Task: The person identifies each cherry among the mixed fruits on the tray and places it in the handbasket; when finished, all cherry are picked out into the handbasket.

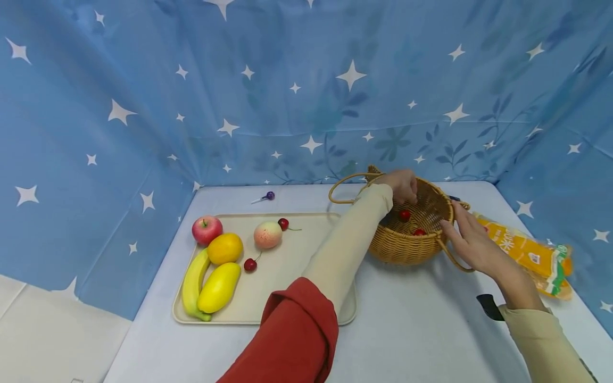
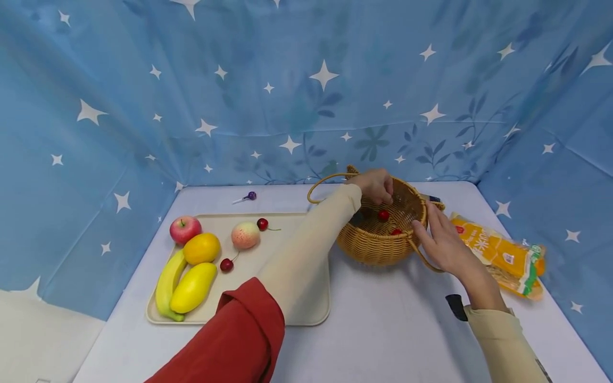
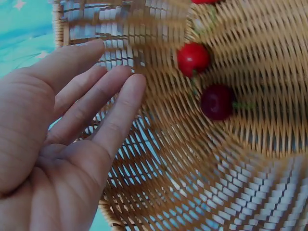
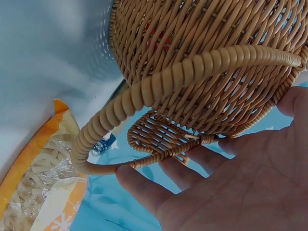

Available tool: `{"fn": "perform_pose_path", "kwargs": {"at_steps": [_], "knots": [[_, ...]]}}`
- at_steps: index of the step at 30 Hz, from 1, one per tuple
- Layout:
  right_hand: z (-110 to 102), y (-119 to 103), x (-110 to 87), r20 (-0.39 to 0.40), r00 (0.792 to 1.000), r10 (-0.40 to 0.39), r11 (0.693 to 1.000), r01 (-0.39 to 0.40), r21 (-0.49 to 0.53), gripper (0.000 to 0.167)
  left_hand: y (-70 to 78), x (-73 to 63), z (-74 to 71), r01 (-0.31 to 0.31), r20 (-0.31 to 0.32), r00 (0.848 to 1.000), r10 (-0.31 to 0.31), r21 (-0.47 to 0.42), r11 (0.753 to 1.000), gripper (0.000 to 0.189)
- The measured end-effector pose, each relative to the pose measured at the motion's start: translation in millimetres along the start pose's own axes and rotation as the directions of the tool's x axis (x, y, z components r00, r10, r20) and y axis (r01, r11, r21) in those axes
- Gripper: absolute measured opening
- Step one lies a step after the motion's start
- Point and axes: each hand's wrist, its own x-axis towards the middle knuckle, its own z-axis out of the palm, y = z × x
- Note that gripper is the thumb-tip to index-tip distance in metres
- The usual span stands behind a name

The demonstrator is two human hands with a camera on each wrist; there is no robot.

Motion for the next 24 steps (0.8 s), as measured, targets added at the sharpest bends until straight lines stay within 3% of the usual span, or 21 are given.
{"fn": "perform_pose_path", "kwargs": {"at_steps": [6,13,16,20,24], "knots": [[0.3,2.4,2.0,0.0,1.0,-0.007,1.0,0.007,0.004,0.086,1.3,-9.9,-6.5,-0.084,0.036,0.996,0.087,-0.066,0.994,0.022],[1.1,1.8,2.3,0.005,1.0,-0.007,1.0,0.007,0.006,0.085,-3.1,-16.7,-9.1,-0.201,0.064,0.976,0.208,-0.104,0.974,0.027],[1.5,1.6,1.6,0.005,1.0,-0.012,1.0,0.011,0.011,0.084,-4.3,-22.1,-11.9,-0.22,0.073,0.97,0.231,-0.141,0.965,0.032],[1.1,3.3,1.7,0.002,1.0,-0.016,1.0,0.016,0.012,0.083,-6.2,-32.4,-17.0,-0.265,0.046,0.96,0.277,-0.177,0.948,0.035],[1.4,4.4,3.7,-0.004,1.0,-0.023,1.0,0.023,0.017,0.082,-10.9,-44.0,-19.6,-0.34,-0.006,0.939,0.345,-0.176,0.924,0.033]]}}
